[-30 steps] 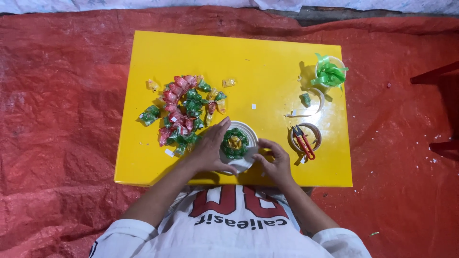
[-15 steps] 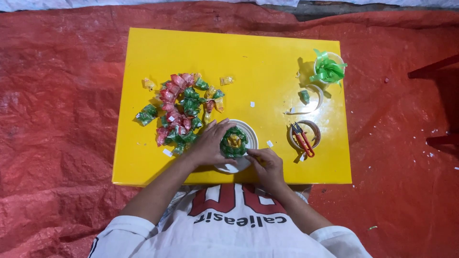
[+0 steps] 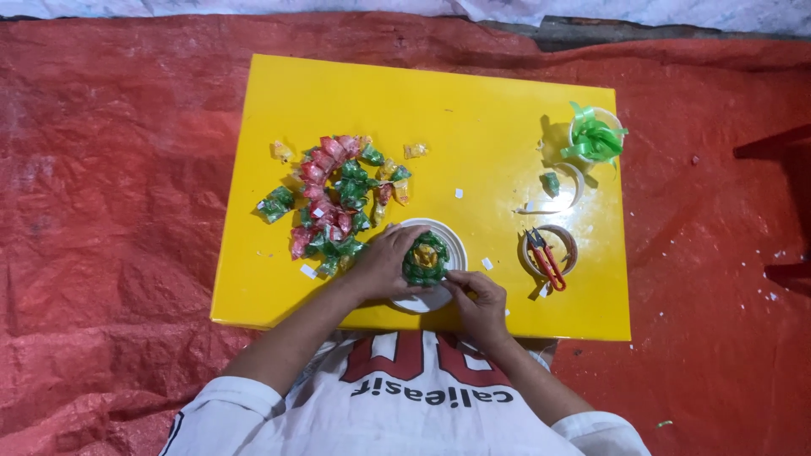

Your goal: Assembling a decorative flower-like object by attaching small colorful plastic wrappers to a circular base.

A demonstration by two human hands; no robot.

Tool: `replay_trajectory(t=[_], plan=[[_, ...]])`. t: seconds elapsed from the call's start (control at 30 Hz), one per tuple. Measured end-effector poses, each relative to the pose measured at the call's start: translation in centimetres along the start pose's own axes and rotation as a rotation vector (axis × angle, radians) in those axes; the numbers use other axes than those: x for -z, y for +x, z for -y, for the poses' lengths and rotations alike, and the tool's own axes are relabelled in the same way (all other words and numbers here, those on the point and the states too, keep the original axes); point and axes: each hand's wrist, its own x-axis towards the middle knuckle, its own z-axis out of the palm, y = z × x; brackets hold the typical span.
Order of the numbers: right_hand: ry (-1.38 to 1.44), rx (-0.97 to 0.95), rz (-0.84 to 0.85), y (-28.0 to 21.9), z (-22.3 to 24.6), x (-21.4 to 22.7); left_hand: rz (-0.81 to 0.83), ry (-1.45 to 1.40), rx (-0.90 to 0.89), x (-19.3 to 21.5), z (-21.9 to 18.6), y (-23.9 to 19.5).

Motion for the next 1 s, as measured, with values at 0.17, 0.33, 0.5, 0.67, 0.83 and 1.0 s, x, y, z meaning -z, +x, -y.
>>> replay_trajectory(t=[0.17,0.33,0.5,0.67,0.83,1.0], plan=[[0.051,-0.061,0.023,0.0,-0.1,0.6,-0.027,-0.009,0.004,1.6,-2.0,-0.6],[0.071,-0.072,-0.068,-0.3,-1.2,1.7,-0.159,-0.174,0.035,2.1,0.4,-1.7],[0.091,-0.106,-0.101,-0.2,-1.4,2.5,-0.562,0.31,0.003,5.2,4.8,2.1],[0.103,-0.106,-0.106,0.4,-1.1,2.8,-0.164,0.347,0.49,10.3,0.9,4.5],[0.036,-0.074,-0.078,1.1,-2.9,2.9,-0.294,0.428,0.342,8.1,3.8,4.2],[-0.2,0.112,0.035,7.4,1.1,2.9,-0.377,0.326,0.279,7.4,5.5,3.3]])
